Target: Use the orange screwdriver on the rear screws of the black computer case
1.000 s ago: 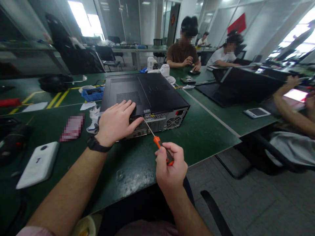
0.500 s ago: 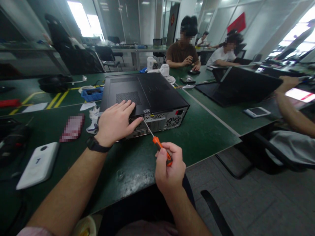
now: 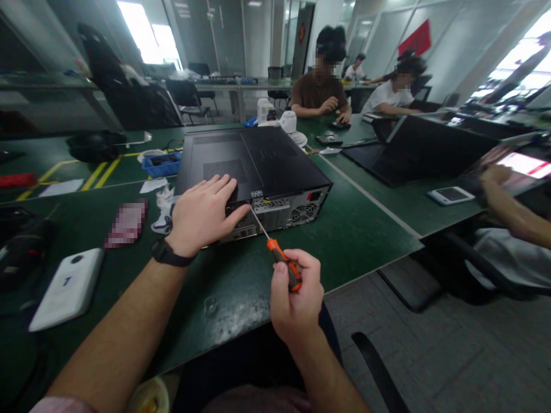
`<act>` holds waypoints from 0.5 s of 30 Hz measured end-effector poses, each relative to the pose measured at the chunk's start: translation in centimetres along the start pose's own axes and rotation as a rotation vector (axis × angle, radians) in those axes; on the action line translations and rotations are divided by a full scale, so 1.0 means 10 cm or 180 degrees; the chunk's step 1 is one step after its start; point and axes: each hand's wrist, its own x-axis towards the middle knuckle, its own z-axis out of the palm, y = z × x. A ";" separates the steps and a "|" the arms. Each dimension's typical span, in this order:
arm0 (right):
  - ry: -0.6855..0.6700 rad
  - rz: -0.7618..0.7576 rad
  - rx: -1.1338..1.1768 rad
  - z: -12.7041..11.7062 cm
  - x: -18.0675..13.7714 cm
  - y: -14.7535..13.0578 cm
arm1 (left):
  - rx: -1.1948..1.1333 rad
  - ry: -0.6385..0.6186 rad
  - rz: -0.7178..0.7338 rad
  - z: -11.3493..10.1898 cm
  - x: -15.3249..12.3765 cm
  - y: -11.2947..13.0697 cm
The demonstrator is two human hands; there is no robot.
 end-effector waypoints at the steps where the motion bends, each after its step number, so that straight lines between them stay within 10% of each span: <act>1: 0.0000 0.0024 0.0036 0.01 0.00 0.00 | -0.0005 -0.0003 -0.0003 0.00 0.00 0.00; 15: -0.0074 -0.0118 0.0031 -0.02 -0.02 0.01 | -0.0030 0.0007 -0.0027 0.01 0.00 0.01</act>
